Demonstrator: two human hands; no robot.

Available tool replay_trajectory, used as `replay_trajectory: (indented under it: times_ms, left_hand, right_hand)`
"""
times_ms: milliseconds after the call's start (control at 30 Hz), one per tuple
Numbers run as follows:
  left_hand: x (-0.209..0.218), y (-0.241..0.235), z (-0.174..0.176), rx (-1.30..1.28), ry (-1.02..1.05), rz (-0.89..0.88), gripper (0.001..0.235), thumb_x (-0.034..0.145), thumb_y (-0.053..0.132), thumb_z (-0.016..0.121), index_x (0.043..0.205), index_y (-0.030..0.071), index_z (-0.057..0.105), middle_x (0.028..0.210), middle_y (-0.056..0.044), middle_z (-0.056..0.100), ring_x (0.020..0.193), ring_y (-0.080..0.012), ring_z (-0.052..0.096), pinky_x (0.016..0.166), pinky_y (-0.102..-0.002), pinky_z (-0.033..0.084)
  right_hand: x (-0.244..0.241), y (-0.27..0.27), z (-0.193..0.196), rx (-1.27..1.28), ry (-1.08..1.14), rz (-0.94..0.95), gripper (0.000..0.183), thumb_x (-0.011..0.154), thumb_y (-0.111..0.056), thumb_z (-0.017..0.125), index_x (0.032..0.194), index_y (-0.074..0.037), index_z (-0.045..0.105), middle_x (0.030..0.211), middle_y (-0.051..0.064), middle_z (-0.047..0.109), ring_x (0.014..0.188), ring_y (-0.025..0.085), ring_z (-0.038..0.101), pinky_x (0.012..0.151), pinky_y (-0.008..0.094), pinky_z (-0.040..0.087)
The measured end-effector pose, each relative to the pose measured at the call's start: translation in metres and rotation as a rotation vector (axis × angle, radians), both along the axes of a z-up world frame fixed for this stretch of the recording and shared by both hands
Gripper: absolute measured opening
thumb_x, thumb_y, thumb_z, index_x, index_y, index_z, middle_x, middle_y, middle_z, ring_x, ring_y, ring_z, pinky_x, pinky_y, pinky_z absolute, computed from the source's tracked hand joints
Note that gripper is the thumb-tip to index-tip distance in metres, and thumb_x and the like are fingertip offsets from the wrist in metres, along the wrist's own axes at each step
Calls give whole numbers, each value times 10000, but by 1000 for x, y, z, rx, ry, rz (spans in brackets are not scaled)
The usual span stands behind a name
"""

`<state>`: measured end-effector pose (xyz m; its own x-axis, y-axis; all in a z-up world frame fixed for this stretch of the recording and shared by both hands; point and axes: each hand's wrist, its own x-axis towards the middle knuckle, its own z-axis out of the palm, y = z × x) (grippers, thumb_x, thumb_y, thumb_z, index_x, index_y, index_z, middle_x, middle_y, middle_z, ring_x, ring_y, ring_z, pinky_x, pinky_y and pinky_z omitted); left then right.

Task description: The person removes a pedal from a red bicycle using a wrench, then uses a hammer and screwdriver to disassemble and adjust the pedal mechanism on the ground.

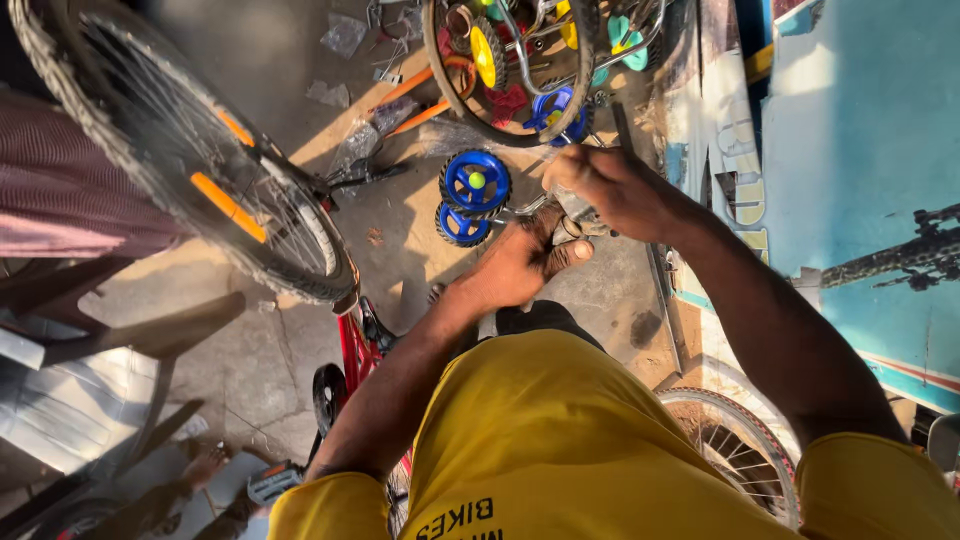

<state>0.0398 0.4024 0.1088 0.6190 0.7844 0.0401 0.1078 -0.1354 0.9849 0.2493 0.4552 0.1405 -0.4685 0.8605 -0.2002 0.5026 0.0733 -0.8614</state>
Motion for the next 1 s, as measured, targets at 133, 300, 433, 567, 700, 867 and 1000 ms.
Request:
replay_trajectory:
  times_ms: [133,300,433,567,700,867,1000]
  left_hand:
    - [33,15,18,87,-210,-7,484,1078,402,607,1389,36,545,1224,-195,684,1158,-331,669,1012,-424,522]
    - [53,31,39,11,-168,-58,375,1062,347,632,1296,56,607,1164,-133,731,1076,-270,691,972,-394,542]
    - [74,37,42,-18,-250,-79,372,1089,367,587,1260,38,622,1084,-107,731,1017,-229,687,920,-391,546]
    - [96,32,35,-143,-209,31,460,1123,443,436,1164,24,621,828,-79,622,731,-181,555,691,-347,500]
    - [112,31,33,-147,-239,123,505,1134,467,423,1059,7,618,782,-96,599,706,-186,563,662,-355,492]
    - [121,29,45,49,-60,164,459,1132,421,407,1072,13,610,797,-165,602,722,-317,609,682,-406,512]
    - [136,27,54,205,-115,181,410,1164,368,386,1152,22,607,944,-222,650,900,-454,640,763,-464,527]
  right_hand:
    - [48,-1,13,483,-46,-18,409,1106,-351,606,1269,23,600,1037,122,752,980,156,747,863,320,612]
    - [84,-40,14,-157,800,-326,436,1083,-300,619,1305,74,639,1068,155,721,891,199,684,780,347,562]
    - [99,-51,-2,-179,955,-397,436,1081,-299,612,1316,68,626,1077,152,713,859,203,663,741,355,546]
    - [116,-51,-24,-330,1153,-427,364,1093,-250,665,1299,49,658,1036,152,722,833,210,675,724,352,543]
    - [121,-50,-46,-365,1318,-349,303,1088,-142,742,1307,39,639,1027,128,725,865,178,688,745,332,547]
    - [95,-56,-40,-134,1249,-443,548,1014,-308,726,1449,-22,552,1389,121,634,1257,201,629,1123,375,491]
    - [79,-57,-24,-137,1421,-377,592,989,-351,666,1481,-54,522,1420,162,619,1288,242,623,1159,400,482]
